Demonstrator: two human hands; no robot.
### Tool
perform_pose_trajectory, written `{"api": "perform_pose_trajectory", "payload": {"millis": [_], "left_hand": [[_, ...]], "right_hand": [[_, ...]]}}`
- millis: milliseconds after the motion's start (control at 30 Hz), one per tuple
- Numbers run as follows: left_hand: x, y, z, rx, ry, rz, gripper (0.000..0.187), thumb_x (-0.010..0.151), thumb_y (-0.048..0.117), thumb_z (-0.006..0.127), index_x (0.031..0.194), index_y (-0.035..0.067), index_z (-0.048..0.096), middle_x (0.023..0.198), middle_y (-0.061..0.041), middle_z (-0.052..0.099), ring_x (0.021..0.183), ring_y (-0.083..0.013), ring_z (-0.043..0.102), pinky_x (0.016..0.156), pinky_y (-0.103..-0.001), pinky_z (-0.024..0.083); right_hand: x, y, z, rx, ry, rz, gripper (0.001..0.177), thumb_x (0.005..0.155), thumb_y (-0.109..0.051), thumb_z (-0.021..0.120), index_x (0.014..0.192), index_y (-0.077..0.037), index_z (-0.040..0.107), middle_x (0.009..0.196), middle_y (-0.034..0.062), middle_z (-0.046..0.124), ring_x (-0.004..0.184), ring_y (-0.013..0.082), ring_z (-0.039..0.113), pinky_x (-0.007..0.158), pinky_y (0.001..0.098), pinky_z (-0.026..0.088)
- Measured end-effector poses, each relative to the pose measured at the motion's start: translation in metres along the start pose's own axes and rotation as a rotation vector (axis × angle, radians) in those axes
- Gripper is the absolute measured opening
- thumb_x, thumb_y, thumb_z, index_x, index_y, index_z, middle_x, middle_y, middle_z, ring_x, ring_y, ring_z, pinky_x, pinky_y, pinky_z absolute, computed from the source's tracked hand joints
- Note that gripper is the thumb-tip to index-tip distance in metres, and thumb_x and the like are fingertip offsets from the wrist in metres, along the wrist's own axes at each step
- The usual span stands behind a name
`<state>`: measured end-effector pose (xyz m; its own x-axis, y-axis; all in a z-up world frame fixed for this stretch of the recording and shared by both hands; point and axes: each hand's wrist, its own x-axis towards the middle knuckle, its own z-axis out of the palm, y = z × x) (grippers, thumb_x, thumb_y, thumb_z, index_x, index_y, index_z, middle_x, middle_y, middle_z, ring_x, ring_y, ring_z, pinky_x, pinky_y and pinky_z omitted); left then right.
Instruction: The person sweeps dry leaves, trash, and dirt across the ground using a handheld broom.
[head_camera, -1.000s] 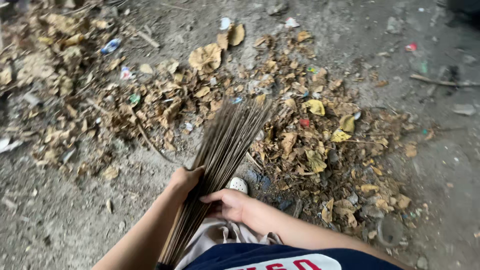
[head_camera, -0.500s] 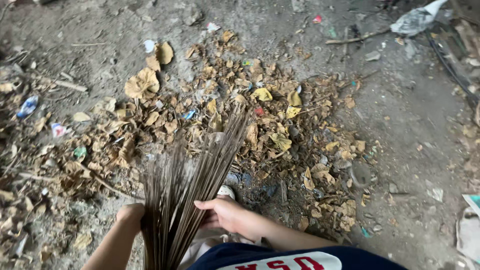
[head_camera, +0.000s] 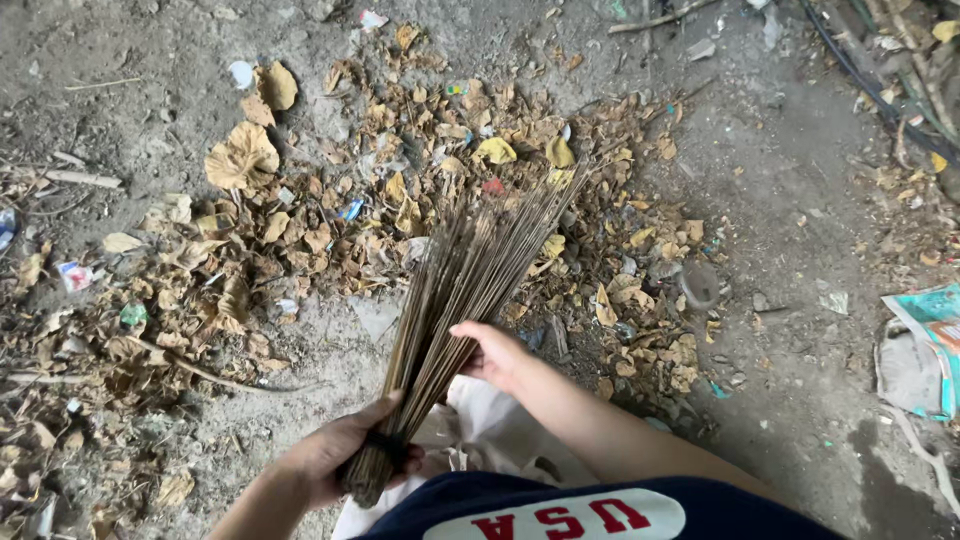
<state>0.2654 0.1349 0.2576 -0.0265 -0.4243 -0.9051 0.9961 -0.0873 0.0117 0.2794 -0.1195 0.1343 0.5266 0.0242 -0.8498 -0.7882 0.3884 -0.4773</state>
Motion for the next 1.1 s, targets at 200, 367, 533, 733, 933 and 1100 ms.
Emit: {"api": "perform_pose_trajectory", "payload": {"millis": [200, 367, 533, 733, 933, 1100], "left_hand": [[0.009, -0.005, 0.015, 0.007, -0.001, 0.075, 0.047, 0.091, 0.046, 0.067, 0.115, 0.006, 0.059, 0.092, -0.014, 0.071, 0.072, -0.0279, 0.072, 0.061, -0.041, 0.061], [0.035, -0.002, 0.027, -0.218, -0.086, 0.072, 0.043, 0.095, 0.044, 0.064, 0.108, 0.004, 0.058, 0.083, -0.014, 0.068, 0.061, -0.0212, 0.064, 0.051, -0.034, 0.056], [0.079, 0.017, 0.061, -0.368, -0.102, 0.104, 0.037, 0.097, 0.048, 0.059, 0.097, 0.010, 0.056, 0.074, -0.011, 0.067, 0.053, -0.0185, 0.059, 0.043, -0.031, 0.050], [0.194, 0.091, 0.131, -0.370, -0.080, 0.200, 0.043, 0.101, 0.053, 0.049, 0.098, 0.011, 0.059, 0.073, -0.009, 0.064, 0.053, -0.0208, 0.061, 0.047, -0.033, 0.054], [0.289, 0.138, 0.206, -0.436, -0.021, 0.105, 0.037, 0.104, 0.044, 0.048, 0.102, 0.009, 0.059, 0.083, -0.012, 0.067, 0.065, -0.0251, 0.067, 0.054, -0.036, 0.059], [0.305, 0.163, 0.287, -0.421, -0.108, 0.084, 0.040, 0.101, 0.047, 0.042, 0.107, 0.013, 0.061, 0.091, -0.012, 0.068, 0.078, -0.0245, 0.069, 0.065, -0.040, 0.061]], "right_hand": [[0.003, -0.019, -0.009, -0.067, 0.073, 0.046, 0.036, 0.084, -0.028, 0.077, 0.111, -0.008, 0.066, 0.104, 0.0105, 0.073, 0.099, 0.0257, 0.071, 0.097, 0.0430, 0.058], [0.023, -0.025, -0.039, 0.004, 0.011, 0.113, 0.040, 0.084, -0.034, 0.076, 0.111, -0.007, 0.067, 0.103, 0.0129, 0.073, 0.096, 0.0272, 0.072, 0.092, 0.0438, 0.058], [0.047, -0.036, -0.077, 0.072, -0.064, 0.177, 0.046, 0.086, -0.037, 0.080, 0.114, -0.003, 0.067, 0.111, 0.0151, 0.072, 0.103, 0.0285, 0.071, 0.092, 0.0433, 0.060], [0.006, -0.094, -0.095, -0.045, 0.015, 0.223, 0.053, 0.084, -0.047, 0.079, 0.126, -0.022, 0.058, 0.118, 0.0038, 0.055, 0.111, 0.0252, 0.056, 0.097, 0.0578, 0.054], [0.034, -0.120, -0.150, 0.091, -0.164, 0.291, 0.062, 0.081, -0.052, 0.078, 0.130, -0.018, 0.061, 0.122, 0.0102, 0.069, 0.112, 0.0305, 0.066, 0.097, 0.0550, 0.054], [0.033, -0.152, -0.221, 0.151, 0.069, 0.133, 0.056, 0.083, -0.038, 0.077, 0.127, -0.008, 0.060, 0.118, 0.0139, 0.067, 0.107, 0.0314, 0.067, 0.089, 0.0556, 0.060]]}}
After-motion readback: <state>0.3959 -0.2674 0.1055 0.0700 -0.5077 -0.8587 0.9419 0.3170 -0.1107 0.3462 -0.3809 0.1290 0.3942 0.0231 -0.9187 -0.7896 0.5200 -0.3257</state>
